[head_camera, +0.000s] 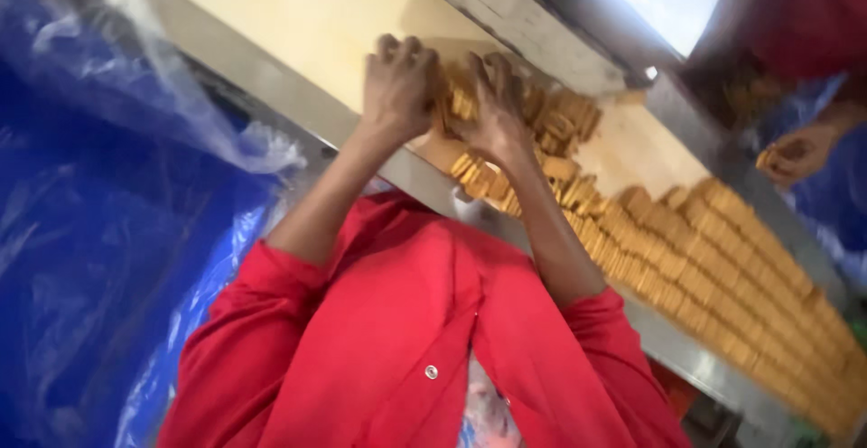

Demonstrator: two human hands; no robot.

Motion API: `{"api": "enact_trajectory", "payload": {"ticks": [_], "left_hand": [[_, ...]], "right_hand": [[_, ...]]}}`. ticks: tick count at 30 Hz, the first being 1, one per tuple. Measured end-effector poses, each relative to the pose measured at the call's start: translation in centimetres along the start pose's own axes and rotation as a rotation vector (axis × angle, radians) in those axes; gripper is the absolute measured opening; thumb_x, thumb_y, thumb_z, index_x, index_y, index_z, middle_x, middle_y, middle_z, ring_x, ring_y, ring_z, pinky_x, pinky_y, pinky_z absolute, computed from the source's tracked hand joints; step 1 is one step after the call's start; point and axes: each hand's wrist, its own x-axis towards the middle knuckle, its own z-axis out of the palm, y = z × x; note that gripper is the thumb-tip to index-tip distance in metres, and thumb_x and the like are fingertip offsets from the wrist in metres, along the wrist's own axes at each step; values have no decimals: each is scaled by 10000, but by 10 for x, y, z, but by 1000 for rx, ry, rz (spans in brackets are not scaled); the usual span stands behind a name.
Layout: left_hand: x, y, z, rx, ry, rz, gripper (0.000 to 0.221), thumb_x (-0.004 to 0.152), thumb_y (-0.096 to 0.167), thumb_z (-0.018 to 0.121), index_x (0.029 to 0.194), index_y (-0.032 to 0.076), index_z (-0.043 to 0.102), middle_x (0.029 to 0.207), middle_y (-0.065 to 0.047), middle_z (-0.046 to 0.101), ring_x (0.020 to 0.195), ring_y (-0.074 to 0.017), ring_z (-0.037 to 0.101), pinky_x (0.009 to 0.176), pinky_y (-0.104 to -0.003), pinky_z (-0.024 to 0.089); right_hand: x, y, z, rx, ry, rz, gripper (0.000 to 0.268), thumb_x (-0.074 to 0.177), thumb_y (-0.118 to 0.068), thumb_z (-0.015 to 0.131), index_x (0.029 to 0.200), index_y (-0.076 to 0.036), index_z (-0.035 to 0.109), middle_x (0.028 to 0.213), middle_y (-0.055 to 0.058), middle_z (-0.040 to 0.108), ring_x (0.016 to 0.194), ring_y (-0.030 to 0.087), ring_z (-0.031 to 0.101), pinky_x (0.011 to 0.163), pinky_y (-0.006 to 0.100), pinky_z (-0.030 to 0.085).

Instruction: The person stacks rectangular biscuits by hand on a metal table, arranging them into neat rows. They then gather the stacked biscuits and place them into a blue plastic-lined bin.

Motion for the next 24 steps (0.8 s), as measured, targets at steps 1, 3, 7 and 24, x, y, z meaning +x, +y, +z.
{"api": "enact_trajectory", "payload": {"ticks": [1,3,7,24], "left_hand": [[0,0,-2,-32,10,-15,580,594,213,816,1130,101,624,1178,-152,576,1144,-406,465,855,-516,424],[-2,-2,-2,-97,30,-30,703,523,322,881,1132,95,611,1144,-141,578,1136,-387,473,866,-523,424],[-8,-13,16,-69,48,-7,555,658,99,757,1192,114,609,1177,-87,601,1126,-357,515,863,-478,451],[101,92,-169,-269,-14,344,974,695,32,826,1554,49,366,1293,-180,627,1141,-418,520,1024,-485,416]], "right_hand": [[8,-1,1,-39,-10,-30,1202,463,-301,1007,1457,-18,393,1492,348,349,1329,590,395,1009,597,399],[17,1,5,-29,-64,-30,1077,615,-245,942,1538,-83,412,1504,241,444,1330,494,440,1093,531,404],[7,18,23,-26,-111,63,862,795,-419,944,1457,-118,483,1469,176,521,1347,410,487,1160,497,397],[36,-61,-236,-178,-75,311,1121,675,-485,840,1606,-236,267,1601,66,360,1333,320,347,1109,514,280]]}}
